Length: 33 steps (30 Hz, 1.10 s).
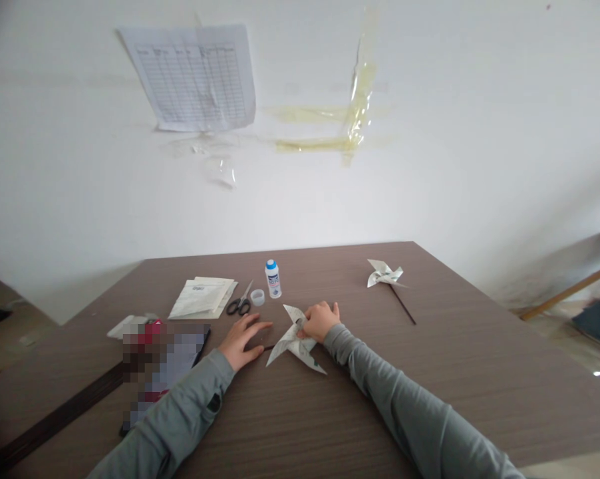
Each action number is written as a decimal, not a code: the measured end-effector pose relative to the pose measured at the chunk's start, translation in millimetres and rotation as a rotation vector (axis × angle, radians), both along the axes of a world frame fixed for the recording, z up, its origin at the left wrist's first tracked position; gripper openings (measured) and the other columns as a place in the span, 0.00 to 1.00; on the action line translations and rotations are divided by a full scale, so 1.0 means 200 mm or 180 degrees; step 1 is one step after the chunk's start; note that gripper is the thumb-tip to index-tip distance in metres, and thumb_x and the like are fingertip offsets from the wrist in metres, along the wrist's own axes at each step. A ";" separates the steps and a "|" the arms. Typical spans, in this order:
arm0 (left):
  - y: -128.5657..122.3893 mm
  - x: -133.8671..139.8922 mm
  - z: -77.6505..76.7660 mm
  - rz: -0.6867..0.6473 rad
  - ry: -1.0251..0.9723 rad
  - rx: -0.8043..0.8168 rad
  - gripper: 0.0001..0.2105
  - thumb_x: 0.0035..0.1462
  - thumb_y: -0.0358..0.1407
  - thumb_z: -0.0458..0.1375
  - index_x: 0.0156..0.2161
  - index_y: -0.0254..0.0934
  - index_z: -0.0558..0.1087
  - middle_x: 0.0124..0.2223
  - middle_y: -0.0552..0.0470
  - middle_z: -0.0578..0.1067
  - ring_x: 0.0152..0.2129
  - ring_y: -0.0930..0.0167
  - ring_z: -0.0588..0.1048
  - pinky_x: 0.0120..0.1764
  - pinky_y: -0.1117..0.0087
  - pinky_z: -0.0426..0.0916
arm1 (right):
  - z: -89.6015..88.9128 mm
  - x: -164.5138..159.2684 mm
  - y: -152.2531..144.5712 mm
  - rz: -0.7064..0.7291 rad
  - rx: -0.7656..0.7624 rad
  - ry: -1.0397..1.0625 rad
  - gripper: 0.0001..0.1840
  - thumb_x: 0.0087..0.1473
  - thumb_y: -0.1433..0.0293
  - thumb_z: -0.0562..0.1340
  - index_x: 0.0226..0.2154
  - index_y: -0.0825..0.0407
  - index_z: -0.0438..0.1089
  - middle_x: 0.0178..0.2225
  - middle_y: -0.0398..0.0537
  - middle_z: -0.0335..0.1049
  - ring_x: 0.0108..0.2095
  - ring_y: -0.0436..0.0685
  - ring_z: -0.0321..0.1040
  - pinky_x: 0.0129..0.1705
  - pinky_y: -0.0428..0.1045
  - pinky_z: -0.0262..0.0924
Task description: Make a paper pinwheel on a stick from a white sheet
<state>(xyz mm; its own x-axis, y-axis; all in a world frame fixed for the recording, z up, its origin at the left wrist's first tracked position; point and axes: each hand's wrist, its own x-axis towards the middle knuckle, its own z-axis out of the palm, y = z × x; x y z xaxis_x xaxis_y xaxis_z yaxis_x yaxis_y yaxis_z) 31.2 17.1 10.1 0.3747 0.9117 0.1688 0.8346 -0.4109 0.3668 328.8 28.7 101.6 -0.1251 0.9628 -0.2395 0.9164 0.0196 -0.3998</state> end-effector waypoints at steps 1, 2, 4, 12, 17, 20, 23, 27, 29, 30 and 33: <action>0.02 0.01 -0.02 0.0021 0.0028 -0.0010 0.31 0.68 0.34 0.72 0.74 0.47 0.89 0.84 0.34 0.81 0.84 0.38 0.75 0.85 0.31 0.70 | 0.00 0.00 0.00 -0.0004 0.0005 -0.0007 0.08 0.59 0.67 0.82 0.42 0.41 0.95 0.61 0.51 0.95 0.79 0.76 0.76 0.92 0.78 0.47; 0.04 0.02 -0.03 0.0085 0.0063 -0.0044 0.31 0.65 0.34 0.73 0.73 0.47 0.90 0.83 0.33 0.81 0.83 0.37 0.76 0.85 0.28 0.70 | 0.00 0.00 0.00 -0.0006 0.0012 -0.0011 0.08 0.59 0.68 0.82 0.42 0.42 0.95 0.61 0.51 0.95 0.79 0.76 0.76 0.92 0.78 0.47; 0.07 0.04 -0.05 0.0195 0.0078 -0.0127 0.31 0.62 0.34 0.74 0.70 0.47 0.91 0.81 0.33 0.83 0.81 0.36 0.77 0.83 0.24 0.71 | 0.00 0.00 0.00 -0.0004 0.0023 -0.0015 0.07 0.58 0.68 0.82 0.41 0.41 0.95 0.60 0.50 0.95 0.79 0.76 0.76 0.92 0.78 0.47; 0.01 -0.01 -0.03 -0.0015 -0.0007 0.0127 0.29 0.70 0.36 0.71 0.74 0.51 0.90 0.83 0.39 0.82 0.83 0.40 0.76 0.85 0.33 0.72 | -0.01 0.00 0.00 -0.0013 0.0022 -0.0017 0.09 0.58 0.69 0.81 0.42 0.40 0.94 0.61 0.50 0.95 0.80 0.76 0.74 0.92 0.78 0.47; -0.03 -0.01 0.01 0.0008 -0.0002 0.0032 0.28 0.72 0.34 0.72 0.74 0.49 0.90 0.83 0.38 0.81 0.84 0.39 0.76 0.86 0.33 0.70 | -0.01 0.00 -0.01 0.0021 0.0020 -0.0018 0.13 0.60 0.70 0.81 0.46 0.39 0.95 0.64 0.50 0.94 0.82 0.76 0.73 0.92 0.79 0.45; -0.03 0.00 0.02 0.0012 -0.0008 0.0015 0.28 0.72 0.35 0.71 0.74 0.48 0.90 0.84 0.36 0.81 0.84 0.39 0.75 0.86 0.33 0.70 | -0.01 0.00 -0.01 0.0052 0.0020 -0.0025 0.14 0.60 0.69 0.81 0.47 0.38 0.95 0.64 0.49 0.94 0.82 0.76 0.72 0.92 0.79 0.45; -0.03 0.01 0.01 0.0015 -0.0020 0.0004 0.28 0.72 0.37 0.71 0.74 0.48 0.90 0.84 0.36 0.80 0.85 0.39 0.74 0.87 0.34 0.69 | -0.02 0.00 0.00 0.0082 0.0005 -0.0025 0.14 0.60 0.69 0.81 0.48 0.38 0.94 0.65 0.49 0.93 0.82 0.75 0.71 0.93 0.80 0.44; -0.02 0.00 0.00 0.0014 -0.0031 -0.0022 0.28 0.72 0.36 0.72 0.74 0.47 0.90 0.84 0.35 0.80 0.85 0.39 0.74 0.87 0.34 0.69 | -0.02 0.00 0.00 0.0105 0.0000 -0.0026 0.16 0.61 0.71 0.81 0.49 0.38 0.95 0.67 0.50 0.93 0.83 0.76 0.70 0.93 0.82 0.43; -0.01 0.00 -0.02 -0.0001 -0.0021 0.0006 0.28 0.72 0.36 0.73 0.74 0.47 0.90 0.84 0.34 0.80 0.85 0.38 0.75 0.87 0.34 0.69 | -0.03 0.00 0.00 0.0118 -0.0008 -0.0030 0.15 0.61 0.71 0.81 0.49 0.38 0.95 0.67 0.49 0.93 0.83 0.76 0.70 0.93 0.82 0.43; -0.01 -0.01 -0.03 -0.0007 -0.0021 0.0038 0.28 0.72 0.35 0.73 0.74 0.47 0.90 0.84 0.35 0.80 0.84 0.39 0.75 0.87 0.34 0.70 | -0.03 0.00 0.01 0.0125 -0.0012 -0.0031 0.15 0.61 0.71 0.81 0.49 0.38 0.95 0.67 0.49 0.93 0.83 0.77 0.70 0.93 0.83 0.43; 0.01 -0.02 -0.07 -0.0012 -0.0039 0.0135 0.28 0.71 0.36 0.73 0.74 0.50 0.90 0.84 0.40 0.81 0.84 0.41 0.75 0.86 0.35 0.70 | -0.04 0.00 0.01 0.0148 -0.0008 -0.0026 0.14 0.61 0.70 0.81 0.48 0.38 0.95 0.66 0.50 0.93 0.82 0.78 0.70 0.93 0.84 0.42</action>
<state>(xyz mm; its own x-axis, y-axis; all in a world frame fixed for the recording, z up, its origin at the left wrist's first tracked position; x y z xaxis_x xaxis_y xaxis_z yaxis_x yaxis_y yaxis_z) 27.9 19.0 -3.9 0.3757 0.9022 0.2118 0.8286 -0.4294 0.3591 328.0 31.0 92.8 -0.1676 0.9554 -0.2431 0.9178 0.0612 -0.3923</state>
